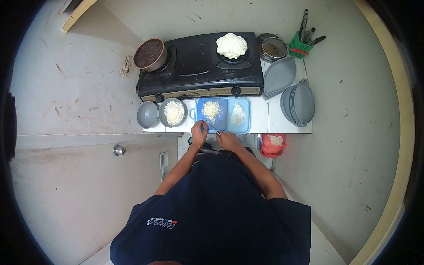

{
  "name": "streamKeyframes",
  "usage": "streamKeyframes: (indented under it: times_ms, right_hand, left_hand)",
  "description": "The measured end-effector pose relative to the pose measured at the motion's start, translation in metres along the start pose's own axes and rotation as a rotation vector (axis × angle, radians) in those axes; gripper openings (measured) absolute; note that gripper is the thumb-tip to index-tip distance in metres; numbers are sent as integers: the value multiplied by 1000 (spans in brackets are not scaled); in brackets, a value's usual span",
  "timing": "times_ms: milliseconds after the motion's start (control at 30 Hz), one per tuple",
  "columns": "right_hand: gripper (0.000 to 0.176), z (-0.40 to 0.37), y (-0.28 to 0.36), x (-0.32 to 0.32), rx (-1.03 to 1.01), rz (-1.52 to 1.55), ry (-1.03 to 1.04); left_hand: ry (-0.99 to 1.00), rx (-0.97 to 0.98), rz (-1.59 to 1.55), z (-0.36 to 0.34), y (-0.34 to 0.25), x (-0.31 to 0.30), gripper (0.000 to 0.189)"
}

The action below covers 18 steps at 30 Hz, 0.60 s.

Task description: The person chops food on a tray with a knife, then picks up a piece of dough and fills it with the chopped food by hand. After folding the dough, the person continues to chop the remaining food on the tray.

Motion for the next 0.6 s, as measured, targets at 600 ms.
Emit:
streamKeyframes:
  times_ms: [600]
  right_hand:
    - [38,23,12,6,61,-98,17]
  left_hand:
    - [31,30,-34,2,6,-2,4]
Point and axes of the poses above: each hand's wrist, its own z-axis towards the middle knuckle, its own x-axis out of the palm, y = z × x, the point moved 9 cm from there along z, towards the middle knuckle, and after that the axes turned 15 degrees about y, right-handed, at the moved point
